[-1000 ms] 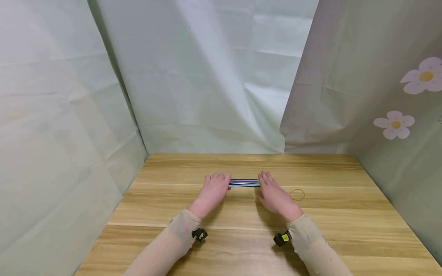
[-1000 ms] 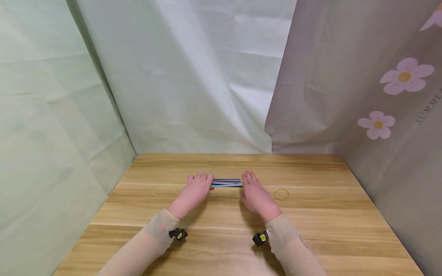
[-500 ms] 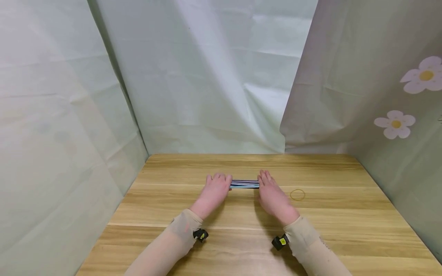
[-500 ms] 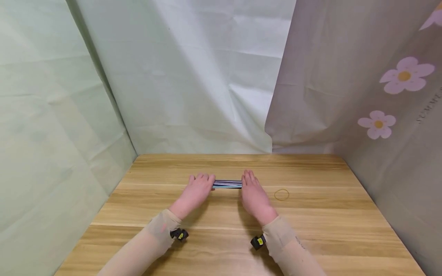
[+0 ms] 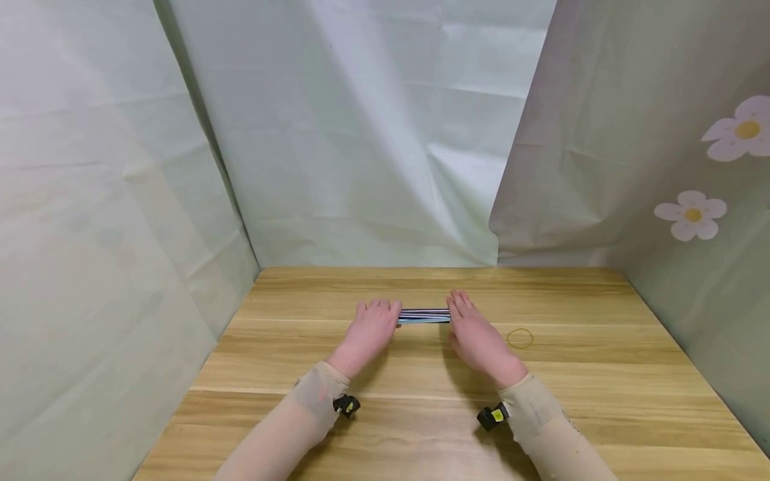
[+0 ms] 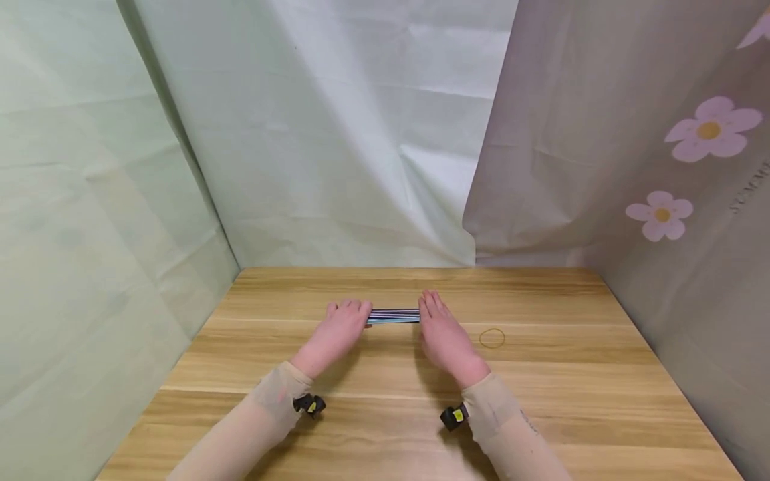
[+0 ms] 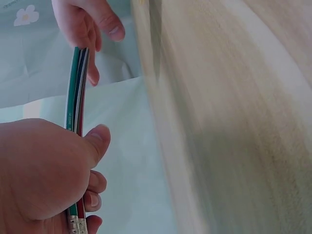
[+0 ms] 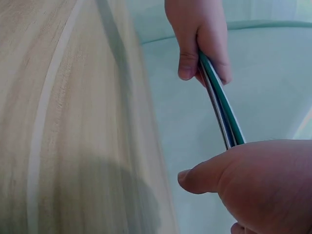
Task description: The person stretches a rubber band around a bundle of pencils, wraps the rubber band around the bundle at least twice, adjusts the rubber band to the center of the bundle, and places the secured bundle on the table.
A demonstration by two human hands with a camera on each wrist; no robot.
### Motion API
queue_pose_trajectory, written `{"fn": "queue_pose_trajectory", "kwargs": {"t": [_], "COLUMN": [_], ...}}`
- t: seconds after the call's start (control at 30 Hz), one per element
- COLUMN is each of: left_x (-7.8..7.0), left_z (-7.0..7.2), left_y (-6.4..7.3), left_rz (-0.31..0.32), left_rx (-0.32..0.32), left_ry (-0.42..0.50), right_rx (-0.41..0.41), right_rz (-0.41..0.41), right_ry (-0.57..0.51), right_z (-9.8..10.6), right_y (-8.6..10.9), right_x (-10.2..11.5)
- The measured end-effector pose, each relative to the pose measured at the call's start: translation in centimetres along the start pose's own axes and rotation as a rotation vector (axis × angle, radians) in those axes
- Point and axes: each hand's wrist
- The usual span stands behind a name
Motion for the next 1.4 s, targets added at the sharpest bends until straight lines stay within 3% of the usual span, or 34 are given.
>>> {"fn": "queue_pose_trajectory", "kwargs": {"t": [0.2,0.5,0.73,0.87,1.13,1.4], "left_x": [-0.3,-0.8,-0.7,-0.5,0.0,0.3], "left_z": [0.1,0.4,0.1,-0.4,-0.7,-0.5], "left_y": [-0.2,0.0,0.1,0.2,0.6,0.8], "left_rz": [-0.013,-0.034,-0.009,-0.009,-0.002,0.001], "left_rx": [-0.011,-0.030,0.005,0.017,0.022,0.032], "left_ry": [-0.019,-0.064,0.022,0.054,0.089,0.110], "right_rx": [0.007,-0.008,0.028,0.040,0.039,-0.025], "right_rz": [-0.012,0.002,0.004,-0.023,-0.082,-0.051], "right_ry": [0.014,0.137,0.029,-0.043,-0.061,-0.051], "right_z": [-0.1,-0.6,-0.4,0.2,1.5,1.6], "right_y": [0.1,0.3,0.5,1.2,3.2,4.8], "right_x": [0.1,0.4,-0.2,-1.2,-4.2,-8.2]}}
Point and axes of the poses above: each hand's wrist, its own y-axis away from the middle knuckle, its own z-axis out of the back of the hand, x = y × z, and after that the axes turned 1 degree about y, right-handed
